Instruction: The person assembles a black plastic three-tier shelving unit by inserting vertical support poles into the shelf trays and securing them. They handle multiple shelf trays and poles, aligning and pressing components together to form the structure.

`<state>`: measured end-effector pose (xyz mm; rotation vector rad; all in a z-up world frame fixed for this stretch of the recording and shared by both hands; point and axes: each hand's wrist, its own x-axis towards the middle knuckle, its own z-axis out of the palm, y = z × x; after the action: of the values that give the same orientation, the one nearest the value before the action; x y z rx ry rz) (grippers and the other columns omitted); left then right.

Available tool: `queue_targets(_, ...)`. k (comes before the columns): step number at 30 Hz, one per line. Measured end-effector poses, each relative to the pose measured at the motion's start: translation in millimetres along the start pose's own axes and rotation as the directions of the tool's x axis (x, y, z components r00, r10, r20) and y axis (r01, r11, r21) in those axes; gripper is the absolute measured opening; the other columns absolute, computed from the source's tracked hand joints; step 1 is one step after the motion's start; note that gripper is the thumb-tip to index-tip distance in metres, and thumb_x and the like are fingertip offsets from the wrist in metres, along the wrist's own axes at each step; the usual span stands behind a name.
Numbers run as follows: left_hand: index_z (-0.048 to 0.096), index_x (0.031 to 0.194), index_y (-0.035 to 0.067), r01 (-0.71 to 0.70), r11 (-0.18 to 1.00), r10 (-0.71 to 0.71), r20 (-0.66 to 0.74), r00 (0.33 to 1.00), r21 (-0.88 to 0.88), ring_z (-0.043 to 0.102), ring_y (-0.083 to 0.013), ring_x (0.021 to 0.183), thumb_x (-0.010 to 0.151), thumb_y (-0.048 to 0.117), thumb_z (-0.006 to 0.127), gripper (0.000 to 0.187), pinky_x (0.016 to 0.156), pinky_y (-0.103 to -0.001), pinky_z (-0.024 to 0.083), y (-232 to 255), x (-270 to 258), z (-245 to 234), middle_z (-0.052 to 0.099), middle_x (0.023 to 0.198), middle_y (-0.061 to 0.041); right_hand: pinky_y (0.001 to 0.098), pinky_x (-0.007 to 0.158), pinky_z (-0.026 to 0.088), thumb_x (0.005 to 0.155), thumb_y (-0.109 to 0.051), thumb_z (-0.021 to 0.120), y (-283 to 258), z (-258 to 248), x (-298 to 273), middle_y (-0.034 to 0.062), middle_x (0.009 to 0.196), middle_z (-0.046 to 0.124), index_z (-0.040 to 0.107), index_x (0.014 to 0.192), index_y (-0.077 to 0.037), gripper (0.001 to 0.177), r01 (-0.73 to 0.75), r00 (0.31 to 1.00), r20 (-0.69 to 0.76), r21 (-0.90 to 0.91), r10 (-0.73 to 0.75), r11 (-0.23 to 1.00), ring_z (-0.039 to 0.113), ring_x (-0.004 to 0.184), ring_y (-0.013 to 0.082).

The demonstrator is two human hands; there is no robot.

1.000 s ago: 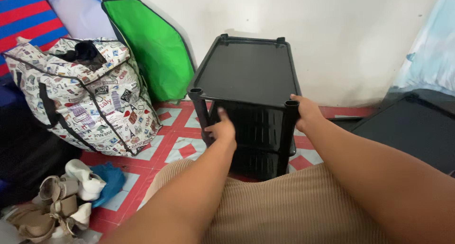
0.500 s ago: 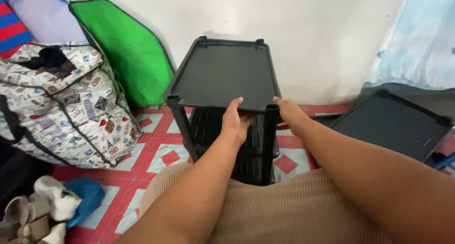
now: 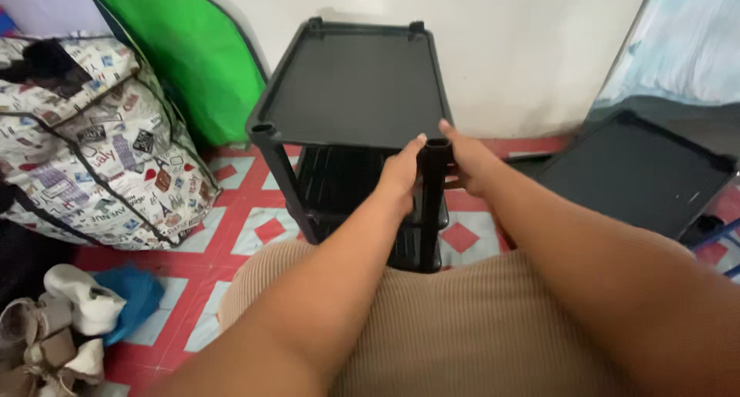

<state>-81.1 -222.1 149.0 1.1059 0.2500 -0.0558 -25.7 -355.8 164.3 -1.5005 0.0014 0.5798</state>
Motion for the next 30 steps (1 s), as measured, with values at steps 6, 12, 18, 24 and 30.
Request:
queue_targets(6,0.072,0.107,0.006,-0.008,0.999,0.008,0.021,1.000,0.038,0.071,-0.0272,0.087,0.096,0.047,0.059,0.044,0.082,-0.045,0.057,8,-6,-3,0.075,0.096,-0.011,0.0655,0.108,0.042,0.080,-0.062,0.066,-17,-9,-21,0.0128,0.132,0.060,0.060,0.128,-0.011,0.070,-0.023,0.981,0.195,0.007,0.022,1.000,0.056,0.124,0.0322)
queue_targets(12,0.072,0.107,0.006,-0.018,0.998,0.017,0.022,1.000,0.068,0.068,-0.0266,0.087,0.094,0.051,0.060,0.048,0.083,-0.045,0.054,3,-3,-5,0.073,0.095,-0.010,0.0659,0.107,0.038,0.074,-0.057,0.073,-13,-9,-16,0.0142,0.135,0.060,0.061,0.130,-0.011,0.073,-0.011,0.976,0.217,0.017,0.007,1.000,0.055,0.128,0.0339)
queue_targets(18,0.070,0.113,0.007,-0.008,0.996,0.009,-0.010,1.000,0.089,0.065,-0.0253,0.095,0.095,0.051,0.061,0.048,0.091,-0.045,0.050,-2,4,-10,0.071,0.102,-0.008,0.0632,0.108,0.039,0.075,-0.056,0.073,-11,-10,-20,0.0131,0.136,0.060,0.060,0.129,-0.012,0.071,-0.015,0.976,0.216,0.036,0.007,0.999,0.055,0.128,0.0329)
queue_targets(24,0.070,0.117,0.008,-0.025,0.991,0.021,0.028,0.999,0.132,0.064,-0.0274,0.102,0.096,0.052,0.057,0.050,0.099,-0.050,0.047,1,-1,-10,0.071,0.107,-0.008,0.0605,0.108,0.039,0.078,-0.056,0.070,-13,-7,-26,0.0121,0.133,0.062,0.064,0.125,-0.011,0.065,-0.019,0.974,0.228,0.041,0.009,0.999,0.054,0.127,0.0330)
queue_targets(30,0.068,0.121,0.005,0.010,0.986,-0.019,0.052,0.998,0.164,0.065,-0.0306,0.108,0.096,0.055,0.055,0.057,0.100,-0.051,0.047,8,-11,-8,0.071,0.113,-0.011,0.0615,0.110,0.040,0.078,-0.055,0.071,-15,-6,-32,0.0128,0.134,0.060,0.061,0.128,-0.009,0.069,0.001,0.974,0.227,0.053,-0.013,0.999,0.054,0.129,0.0328)
